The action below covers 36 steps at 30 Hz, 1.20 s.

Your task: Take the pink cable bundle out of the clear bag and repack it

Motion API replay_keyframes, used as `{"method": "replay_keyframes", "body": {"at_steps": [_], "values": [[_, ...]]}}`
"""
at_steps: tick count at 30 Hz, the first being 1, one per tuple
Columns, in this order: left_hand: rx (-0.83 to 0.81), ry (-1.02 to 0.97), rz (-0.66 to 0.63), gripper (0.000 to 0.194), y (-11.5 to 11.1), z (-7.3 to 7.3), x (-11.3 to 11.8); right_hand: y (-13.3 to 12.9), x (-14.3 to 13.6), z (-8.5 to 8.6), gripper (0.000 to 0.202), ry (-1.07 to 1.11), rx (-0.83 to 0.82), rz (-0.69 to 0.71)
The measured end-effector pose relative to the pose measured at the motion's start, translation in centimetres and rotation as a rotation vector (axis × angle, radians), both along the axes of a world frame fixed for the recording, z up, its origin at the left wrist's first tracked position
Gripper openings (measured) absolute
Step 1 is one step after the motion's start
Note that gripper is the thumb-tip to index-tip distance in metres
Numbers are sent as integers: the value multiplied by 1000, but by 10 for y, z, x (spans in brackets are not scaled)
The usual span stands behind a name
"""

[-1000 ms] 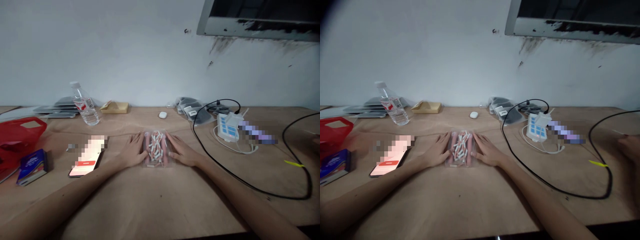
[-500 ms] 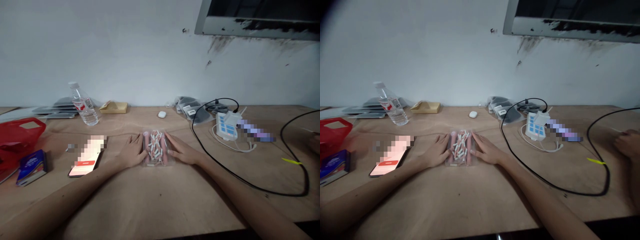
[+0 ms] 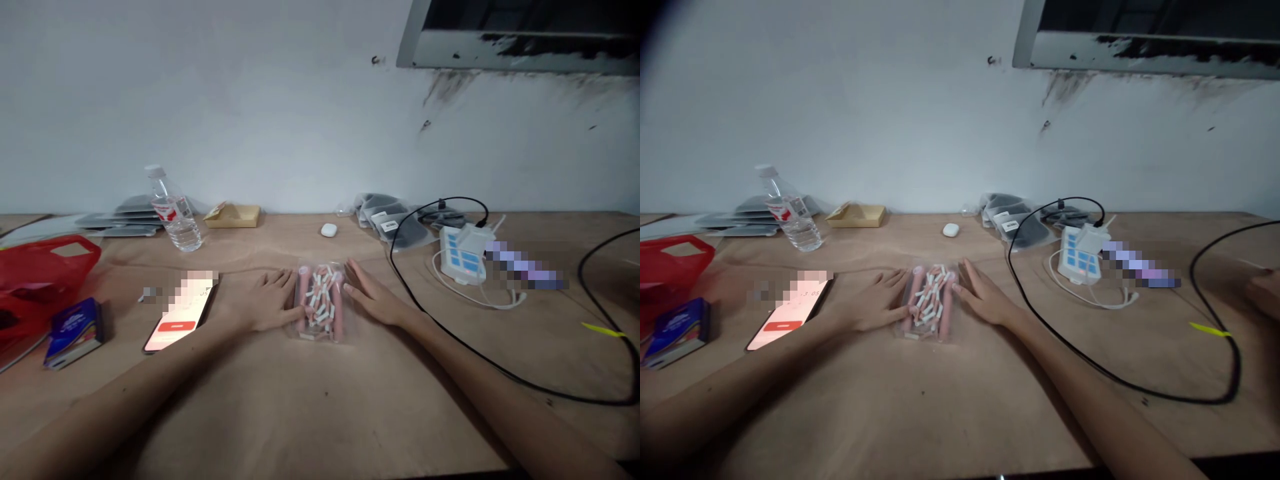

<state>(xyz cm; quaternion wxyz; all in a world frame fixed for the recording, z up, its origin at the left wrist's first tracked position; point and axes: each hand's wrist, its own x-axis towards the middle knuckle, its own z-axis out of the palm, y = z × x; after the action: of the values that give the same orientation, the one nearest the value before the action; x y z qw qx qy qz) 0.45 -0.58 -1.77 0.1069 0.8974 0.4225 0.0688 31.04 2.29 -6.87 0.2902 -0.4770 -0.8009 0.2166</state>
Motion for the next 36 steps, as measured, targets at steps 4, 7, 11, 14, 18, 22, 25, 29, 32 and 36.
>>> {"method": "replay_keyframes", "body": {"at_steps": [4, 7, 11, 14, 18, 22, 25, 29, 32, 36], "values": [[-37, -45, -128, 71, 13, 14, -10, -2, -3, 3, 91, 55, -24, -2], [-46, -69, -136, 53, 23, 22, -19, -4, -5, 7, 88, 63, -10, -45], [227, -119, 108, 41, 23, 22, -17, -9, -10, 17, 47, 89, 79, 35], [235, -57, 138, 47, 13, 15, -6, -15, -13, 24, 28, 92, 126, 188], [241, 92, 140, 68, 0, 5, 6, -21, -14, 27, 26, 74, 165, 264], [253, 162, 72, 80, -1, 4, 4, -20, -11, 24, 44, 82, 241, 192], [236, 167, -10, 76, 2, 6, -2, -18, -9, 22, 63, 37, 238, 187], [161, 95, 0, 79, 6, 10, -3, -18, -11, 24, 59, -30, 207, 209], [166, 44, 61, 85, 7, 12, 9, -17, -13, 24, 52, -40, 213, 192], [190, 56, 45, 87, 8, 8, 25, -11, -13, 18, 48, -37, 197, 84]]}}
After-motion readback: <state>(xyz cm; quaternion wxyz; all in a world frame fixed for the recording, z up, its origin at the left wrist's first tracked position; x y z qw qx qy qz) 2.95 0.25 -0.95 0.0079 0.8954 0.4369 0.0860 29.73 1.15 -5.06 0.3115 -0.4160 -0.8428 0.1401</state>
